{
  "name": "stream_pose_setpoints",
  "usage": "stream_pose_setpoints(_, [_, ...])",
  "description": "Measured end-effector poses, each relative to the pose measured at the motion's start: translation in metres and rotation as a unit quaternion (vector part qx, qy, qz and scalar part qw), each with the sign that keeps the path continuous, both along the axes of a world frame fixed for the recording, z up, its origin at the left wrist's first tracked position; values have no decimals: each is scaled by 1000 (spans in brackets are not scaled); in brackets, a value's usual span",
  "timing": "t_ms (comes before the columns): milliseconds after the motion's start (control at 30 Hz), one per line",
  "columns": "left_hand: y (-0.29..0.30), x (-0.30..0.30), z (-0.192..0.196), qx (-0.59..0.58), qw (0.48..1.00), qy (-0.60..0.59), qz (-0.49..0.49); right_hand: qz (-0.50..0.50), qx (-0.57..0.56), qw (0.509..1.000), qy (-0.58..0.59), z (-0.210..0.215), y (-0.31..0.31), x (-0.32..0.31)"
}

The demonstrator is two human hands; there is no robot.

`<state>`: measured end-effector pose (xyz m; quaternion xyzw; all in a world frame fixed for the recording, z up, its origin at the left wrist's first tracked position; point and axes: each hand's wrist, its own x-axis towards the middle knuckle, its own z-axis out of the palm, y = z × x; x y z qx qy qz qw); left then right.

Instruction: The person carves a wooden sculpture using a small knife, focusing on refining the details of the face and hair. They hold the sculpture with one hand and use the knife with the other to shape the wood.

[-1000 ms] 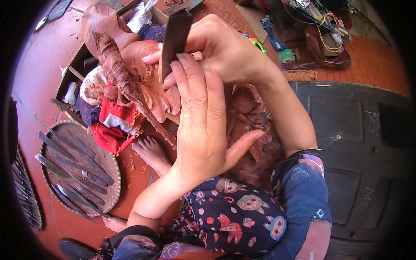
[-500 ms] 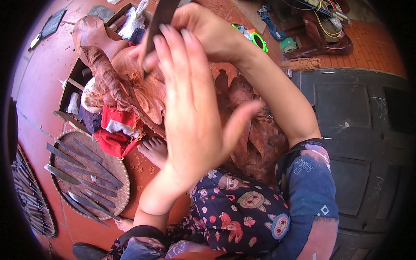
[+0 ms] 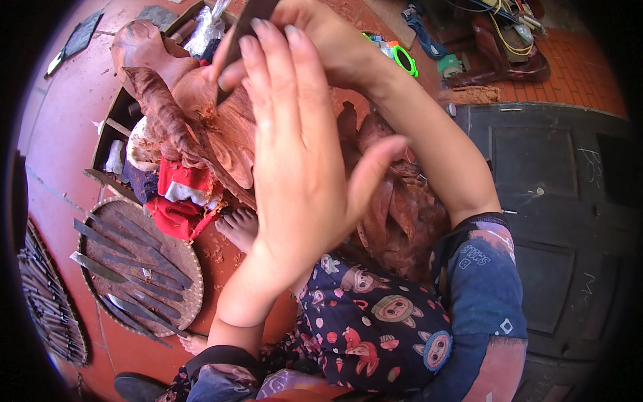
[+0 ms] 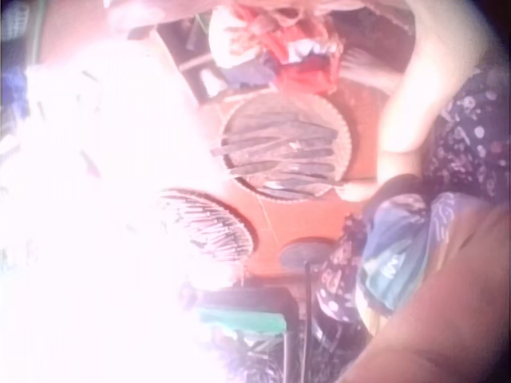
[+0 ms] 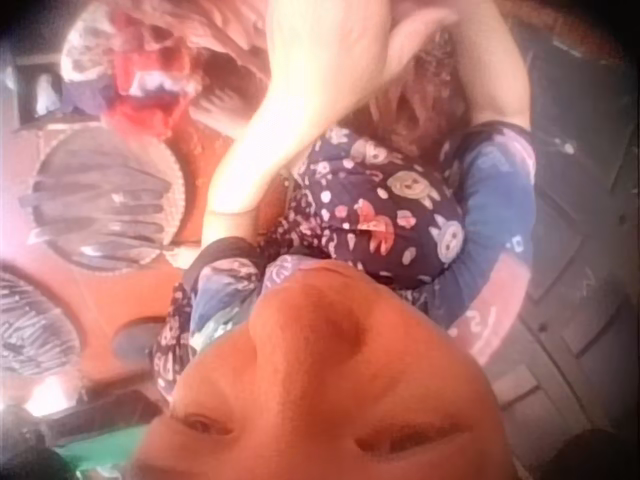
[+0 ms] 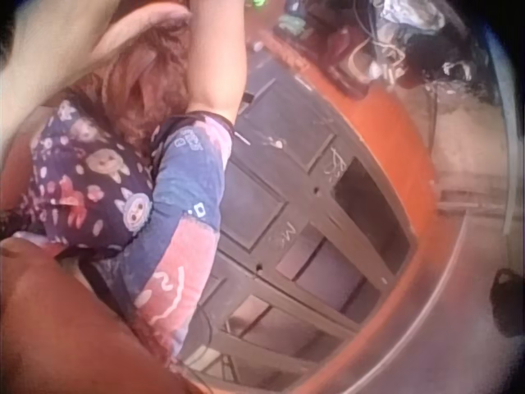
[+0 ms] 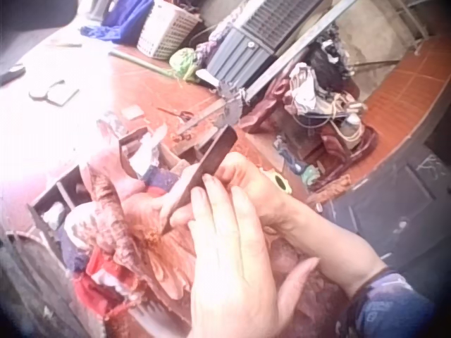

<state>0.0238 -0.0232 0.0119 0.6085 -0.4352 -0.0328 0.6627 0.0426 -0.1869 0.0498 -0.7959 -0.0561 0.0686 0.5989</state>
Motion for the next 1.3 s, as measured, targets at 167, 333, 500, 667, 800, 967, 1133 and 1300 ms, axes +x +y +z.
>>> stream_pose_setpoints(167, [3,-8,-5,-14,1000,1,27,-13,9,1000,5,3,5,-3])
stream_pose_setpoints(333, [24,-6,12,-39,998,7,-38,-97,-50,990,-89,34,23,-11])
stream_pose_setpoints(500, [48,-29,7,-94,993,47,-45,-101,-107,989,3,52,49,-16])
stream_pose_setpoints(667, [33,-28,-2,-130,987,89,-7,-22,-332,936,-112,33,42,-12])
stream_pose_setpoints(800, [29,-29,-12,-132,985,113,7,5,-309,947,-86,25,41,-14])
stream_pose_setpoints(967, [16,-19,-13,-139,984,100,47,-11,-277,959,50,45,47,6])
stream_pose_setpoints(1133, [17,-20,-5,-137,983,114,33,23,-311,950,-32,37,41,-3])
stream_pose_setpoints(1300, [4,-1,-10,-156,981,89,70,8,-336,942,6,42,40,17])
